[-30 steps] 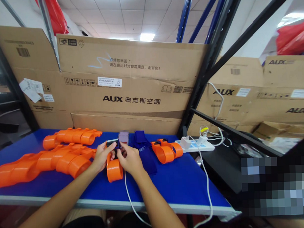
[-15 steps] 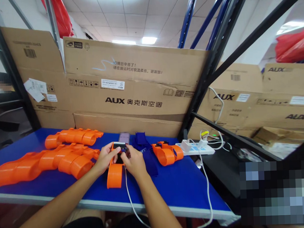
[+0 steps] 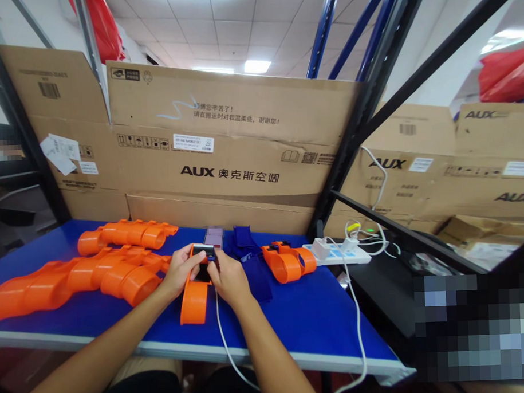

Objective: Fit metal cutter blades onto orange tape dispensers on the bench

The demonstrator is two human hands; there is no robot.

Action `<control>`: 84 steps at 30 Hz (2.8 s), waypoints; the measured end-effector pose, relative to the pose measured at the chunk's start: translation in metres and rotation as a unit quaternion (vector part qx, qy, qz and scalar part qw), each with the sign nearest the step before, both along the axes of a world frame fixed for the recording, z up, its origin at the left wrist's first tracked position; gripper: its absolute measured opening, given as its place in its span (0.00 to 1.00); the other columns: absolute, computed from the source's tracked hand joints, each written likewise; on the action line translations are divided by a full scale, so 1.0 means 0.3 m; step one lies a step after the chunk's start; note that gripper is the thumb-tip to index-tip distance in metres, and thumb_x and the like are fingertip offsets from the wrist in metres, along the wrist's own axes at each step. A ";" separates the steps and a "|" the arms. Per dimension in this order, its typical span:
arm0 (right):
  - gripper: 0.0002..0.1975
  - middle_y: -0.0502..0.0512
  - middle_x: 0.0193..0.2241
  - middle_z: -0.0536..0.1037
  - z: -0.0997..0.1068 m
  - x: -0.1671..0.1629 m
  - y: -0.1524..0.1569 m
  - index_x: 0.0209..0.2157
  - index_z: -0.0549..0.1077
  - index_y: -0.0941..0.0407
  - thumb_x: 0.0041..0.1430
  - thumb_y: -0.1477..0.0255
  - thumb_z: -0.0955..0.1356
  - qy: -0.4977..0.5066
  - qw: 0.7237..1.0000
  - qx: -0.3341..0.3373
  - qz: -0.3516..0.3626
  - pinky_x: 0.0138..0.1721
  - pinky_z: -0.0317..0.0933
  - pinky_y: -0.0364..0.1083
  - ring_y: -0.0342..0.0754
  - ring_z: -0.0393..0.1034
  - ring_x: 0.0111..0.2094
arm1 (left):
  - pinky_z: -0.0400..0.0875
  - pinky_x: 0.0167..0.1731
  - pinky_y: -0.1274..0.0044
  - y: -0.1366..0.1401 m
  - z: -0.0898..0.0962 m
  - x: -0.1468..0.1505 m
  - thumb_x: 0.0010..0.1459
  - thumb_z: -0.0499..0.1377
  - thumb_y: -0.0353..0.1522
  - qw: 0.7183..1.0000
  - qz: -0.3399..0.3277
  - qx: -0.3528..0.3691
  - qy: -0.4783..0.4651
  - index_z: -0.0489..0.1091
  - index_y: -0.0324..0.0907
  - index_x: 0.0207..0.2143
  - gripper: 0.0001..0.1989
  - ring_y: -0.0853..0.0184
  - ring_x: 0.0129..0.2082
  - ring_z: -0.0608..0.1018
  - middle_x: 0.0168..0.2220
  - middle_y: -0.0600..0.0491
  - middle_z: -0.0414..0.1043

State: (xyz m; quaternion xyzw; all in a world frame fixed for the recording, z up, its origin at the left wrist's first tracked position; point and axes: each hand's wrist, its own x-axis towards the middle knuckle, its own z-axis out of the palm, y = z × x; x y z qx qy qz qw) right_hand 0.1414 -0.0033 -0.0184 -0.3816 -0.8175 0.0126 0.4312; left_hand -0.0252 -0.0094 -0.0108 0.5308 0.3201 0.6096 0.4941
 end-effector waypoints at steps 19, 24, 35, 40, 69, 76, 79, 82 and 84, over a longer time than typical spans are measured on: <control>0.20 0.60 0.44 0.81 -0.003 0.001 0.033 0.60 0.71 0.54 0.68 0.71 0.63 0.028 0.999 0.036 0.029 0.43 0.73 0.47 0.50 0.77 0.42 | 0.70 0.23 0.79 0.039 -0.009 0.001 0.52 0.70 0.41 0.941 -0.070 -0.209 -0.258 0.71 0.39 0.32 0.16 0.69 0.20 0.75 0.23 0.53 0.74; 0.20 0.60 0.45 0.81 -0.014 0.003 0.026 0.58 0.73 0.54 0.67 0.72 0.63 0.006 0.998 0.059 -0.016 0.46 0.72 0.47 0.51 0.77 0.44 | 0.69 0.23 0.79 0.039 -0.016 0.009 0.50 0.72 0.37 0.947 -0.067 -0.187 -0.253 0.73 0.38 0.35 0.16 0.71 0.21 0.74 0.25 0.54 0.74; 0.26 0.62 0.38 0.83 -0.035 0.003 0.022 0.60 0.71 0.59 0.58 0.79 0.65 -0.075 0.990 0.073 -0.090 0.39 0.71 0.46 0.52 0.77 0.37 | 0.62 0.18 0.82 0.015 0.002 0.013 0.48 0.73 0.37 0.968 -0.053 -0.161 -0.182 0.72 0.37 0.34 0.17 0.76 0.17 0.69 0.22 0.57 0.70; 0.26 0.61 0.36 0.83 -0.056 -0.001 0.034 0.59 0.70 0.63 0.58 0.80 0.64 -0.085 0.989 0.087 -0.078 0.38 0.70 0.45 0.51 0.78 0.35 | 0.68 0.22 0.81 -0.009 0.028 0.023 0.50 0.73 0.35 0.964 -0.083 -0.152 -0.199 0.73 0.37 0.34 0.15 0.72 0.21 0.74 0.24 0.53 0.74; 0.20 0.58 0.42 0.83 0.018 -0.019 -0.010 0.56 0.73 0.54 0.62 0.69 0.68 0.160 0.981 -0.083 0.074 0.40 0.78 0.49 0.51 0.82 0.39 | 0.52 0.12 0.82 0.030 -0.016 0.001 0.48 0.70 0.46 0.994 0.004 -0.080 -0.073 0.72 0.40 0.34 0.20 0.76 0.10 0.65 0.20 0.58 0.70; 0.20 0.57 0.39 0.83 -0.002 -0.012 -0.008 0.56 0.73 0.55 0.63 0.70 0.67 0.128 0.989 -0.042 0.063 0.38 0.77 0.47 0.49 0.80 0.34 | 0.49 0.12 0.82 0.002 -0.003 0.004 0.50 0.68 0.46 0.997 0.011 -0.056 -0.047 0.72 0.39 0.31 0.19 0.78 0.10 0.60 0.16 0.60 0.66; 0.20 0.57 0.38 0.83 -0.011 -0.005 0.000 0.57 0.72 0.56 0.64 0.70 0.67 0.107 0.992 -0.030 0.062 0.39 0.76 0.47 0.49 0.80 0.35 | 0.48 0.13 0.82 -0.013 0.007 0.005 0.52 0.68 0.45 0.998 0.009 -0.046 -0.045 0.72 0.40 0.30 0.18 0.78 0.10 0.59 0.14 0.61 0.63; 0.20 0.58 0.39 0.83 -0.014 0.001 0.005 0.57 0.71 0.57 0.65 0.69 0.66 0.087 0.995 -0.021 0.055 0.40 0.75 0.47 0.49 0.79 0.35 | 0.48 0.13 0.81 -0.017 0.011 0.004 0.53 0.67 0.45 0.998 0.003 -0.047 -0.043 0.72 0.40 0.30 0.17 0.78 0.10 0.58 0.12 0.62 0.60; 0.20 0.58 0.39 0.83 -0.014 0.003 0.005 0.58 0.71 0.57 0.65 0.69 0.66 0.076 0.996 -0.015 0.051 0.40 0.74 0.47 0.50 0.79 0.35 | 0.48 0.14 0.81 -0.017 0.011 0.003 0.53 0.67 0.45 0.998 -0.001 -0.048 -0.041 0.72 0.40 0.30 0.17 0.77 0.10 0.58 0.12 0.62 0.60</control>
